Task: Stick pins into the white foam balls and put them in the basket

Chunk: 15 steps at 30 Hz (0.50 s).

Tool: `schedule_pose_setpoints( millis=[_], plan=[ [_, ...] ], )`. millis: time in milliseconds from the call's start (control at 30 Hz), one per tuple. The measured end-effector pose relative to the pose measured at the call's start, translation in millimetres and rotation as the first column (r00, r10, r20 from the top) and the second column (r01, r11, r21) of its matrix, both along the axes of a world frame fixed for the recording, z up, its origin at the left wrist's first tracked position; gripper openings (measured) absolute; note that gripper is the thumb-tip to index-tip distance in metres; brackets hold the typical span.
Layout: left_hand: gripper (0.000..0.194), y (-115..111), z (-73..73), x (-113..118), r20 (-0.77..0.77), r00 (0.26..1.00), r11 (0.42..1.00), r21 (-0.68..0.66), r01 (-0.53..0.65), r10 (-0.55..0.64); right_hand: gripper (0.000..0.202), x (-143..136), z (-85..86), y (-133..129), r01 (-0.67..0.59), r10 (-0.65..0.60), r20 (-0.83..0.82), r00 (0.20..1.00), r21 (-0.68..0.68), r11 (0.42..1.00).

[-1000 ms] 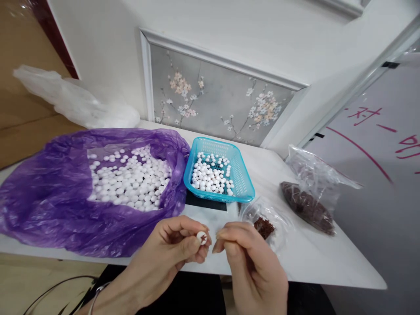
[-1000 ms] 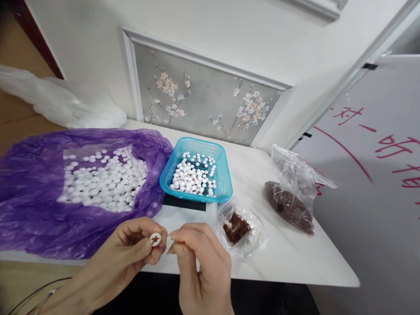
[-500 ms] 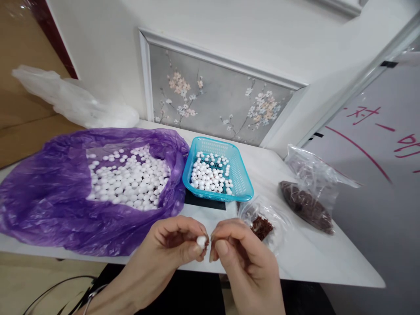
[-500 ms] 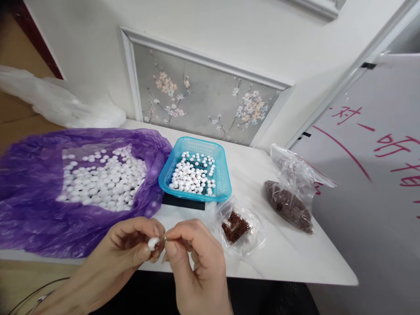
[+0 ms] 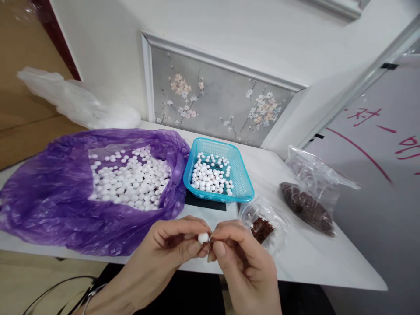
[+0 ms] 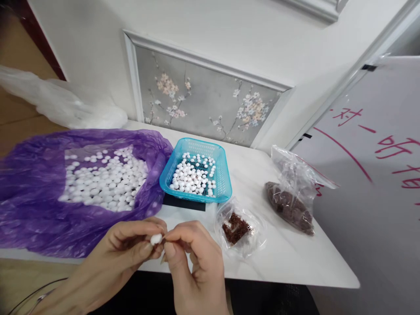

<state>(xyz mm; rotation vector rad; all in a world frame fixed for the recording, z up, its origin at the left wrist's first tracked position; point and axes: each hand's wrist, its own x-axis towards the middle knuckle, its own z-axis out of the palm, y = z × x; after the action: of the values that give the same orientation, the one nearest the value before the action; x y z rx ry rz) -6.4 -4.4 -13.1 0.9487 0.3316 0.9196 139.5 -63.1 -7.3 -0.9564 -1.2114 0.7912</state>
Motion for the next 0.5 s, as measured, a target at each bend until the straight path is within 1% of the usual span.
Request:
schedule_pose_setpoints(
  millis=[100, 233, 333, 400, 467, 500],
  plan=[
    [0.016, -1.1, -0.6, -0.7, -0.009, 1.000, 1.000, 0.021, -0.010, 0.010, 0.017, 0.1, 0.0, 0.1, 0.015, -0.015, 0.027, 1.000, 0.016, 1.000],
    [0.016, -3.3, -2.2, -3.4, -0.061, 0.997, 0.999, 0.011, -0.049, 0.049, 0.022, 0.3, -0.7, -0.1, 0.073, -0.086, 0.144, 0.986, 0.092, 0.993],
    [0.014, -1.9, -2.8, -4.1, -0.098, 0.993, 0.998, -0.006, -0.067, 0.066, 0.028, -0.9, -1.6, 0.6, 0.117, -0.158, 0.272, 0.949, 0.161, 0.980],
    [0.011, -0.4, -3.2, -3.3, -0.124, 0.989, 0.996, -0.027, -0.081, 0.078, 0.026, -3.0, -2.7, 2.1, 0.148, -0.201, 0.329, 0.923, 0.178, 0.973],
    [0.008, -0.7, -4.1, -2.0, -0.152, 0.983, 0.993, -0.050, -0.108, 0.099, 0.022, -5.9, -4.9, 3.9, 0.165, -0.208, 0.308, 0.928, 0.160, 0.973],
    [0.007, -1.7, -4.4, -1.4, -0.156, 0.981, 0.991, -0.056, -0.122, 0.112, 0.020, -7.5, -6.4, 4.7, 0.152, -0.182, 0.267, 0.946, 0.130, 0.980]
  ],
)
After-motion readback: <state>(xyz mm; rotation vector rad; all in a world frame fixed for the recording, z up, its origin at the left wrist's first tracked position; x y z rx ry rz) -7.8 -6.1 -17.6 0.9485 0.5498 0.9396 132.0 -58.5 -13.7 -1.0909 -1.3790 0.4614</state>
